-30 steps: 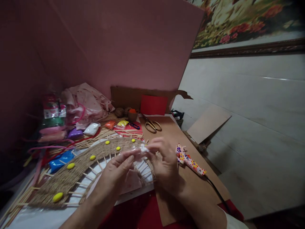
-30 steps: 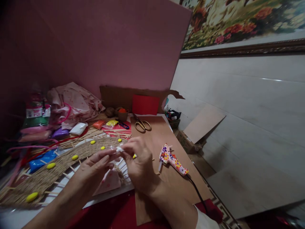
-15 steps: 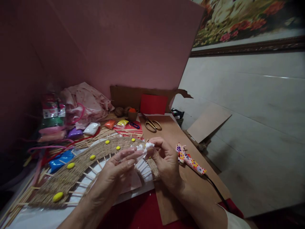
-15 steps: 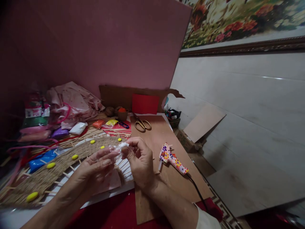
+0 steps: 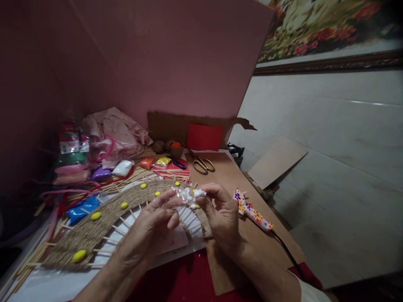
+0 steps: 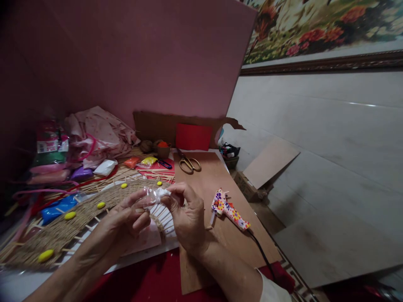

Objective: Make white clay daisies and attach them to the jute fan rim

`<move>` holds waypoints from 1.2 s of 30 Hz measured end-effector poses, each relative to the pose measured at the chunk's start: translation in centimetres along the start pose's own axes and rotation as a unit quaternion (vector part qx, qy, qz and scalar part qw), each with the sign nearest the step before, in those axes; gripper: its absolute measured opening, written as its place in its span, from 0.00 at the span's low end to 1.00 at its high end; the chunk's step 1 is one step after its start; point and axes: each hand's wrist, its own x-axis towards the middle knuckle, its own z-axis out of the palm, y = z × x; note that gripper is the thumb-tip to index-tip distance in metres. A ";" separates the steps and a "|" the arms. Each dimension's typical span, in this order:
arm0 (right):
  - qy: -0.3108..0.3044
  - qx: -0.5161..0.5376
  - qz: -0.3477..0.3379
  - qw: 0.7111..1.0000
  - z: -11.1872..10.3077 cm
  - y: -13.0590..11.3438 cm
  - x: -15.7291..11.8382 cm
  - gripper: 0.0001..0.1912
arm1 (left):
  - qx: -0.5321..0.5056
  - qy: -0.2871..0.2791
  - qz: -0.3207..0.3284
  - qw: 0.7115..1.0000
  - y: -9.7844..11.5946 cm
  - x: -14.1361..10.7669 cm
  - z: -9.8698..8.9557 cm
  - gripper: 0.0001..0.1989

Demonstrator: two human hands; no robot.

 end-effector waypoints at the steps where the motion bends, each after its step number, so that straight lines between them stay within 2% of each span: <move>1: 0.000 -0.001 -0.004 1.000 0.0 0.0 -0.1 0.05 | 0.000 -0.004 0.000 1.000 0.0 0.0 0.0 0.18; 5: 0.030 0.002 -0.053 0.998 0.1 -0.1 -0.3 0.03 | 0.005 -0.007 -0.002 1.000 -0.1 0.0 0.2 0.20; 8: -0.025 -0.057 -0.121 0.991 0.0 -0.5 -0.4 0.05 | 0.009 -0.006 -0.006 1.000 -0.2 0.1 0.2 0.22; 10: -0.044 -0.084 -0.138 0.986 -0.1 -0.6 -0.4 0.06 | 0.007 -0.008 -0.009 1.000 -0.1 0.1 0.1 0.22; 14: 0.092 -0.007 -0.104 0.990 -0.2 -0.4 -0.3 0.06 | -0.001 -0.010 -0.017 1.000 0.2 0.0 0.2 0.20; 15: 0.102 0.002 -0.099 0.990 -0.2 -0.3 -0.3 0.05 | -0.008 -0.011 -0.016 1.000 0.3 0.0 0.2 0.20; 18: 0.039 -0.036 -0.121 0.991 -0.2 -0.2 -0.4 0.06 | -0.027 -0.007 -0.011 1.000 0.2 -0.1 0.3 0.19; 20: -0.027 -0.079 -0.142 0.986 -0.1 -0.4 -0.5 0.07 | -0.029 0.011 -0.008 0.999 0.0 0.0 0.2 0.20; 22: -0.064 -0.106 -0.156 0.980 -0.1 -0.6 -0.6 0.07 | -0.020 0.036 -0.010 0.999 -0.1 0.0 0.1 0.19; 25: -0.060 -0.116 -0.155 0.979 0.0 -0.8 -0.6 0.06 | 0.003 0.054 -0.019 0.998 -0.1 0.0 0.1 0.16; 30: -0.083 -0.099 -0.130 0.983 0.2 -0.3 -0.4 0.04 | 0.009 -0.010 -0.022 1.000 0.3 -0.4 0.3 0.11; 36: -0.092 -0.094 -0.113 0.985 0.2 0.1 -0.6 0.05 | 0.033 -0.026 -0.059 0.997 0.2 -0.7 0.1 0.07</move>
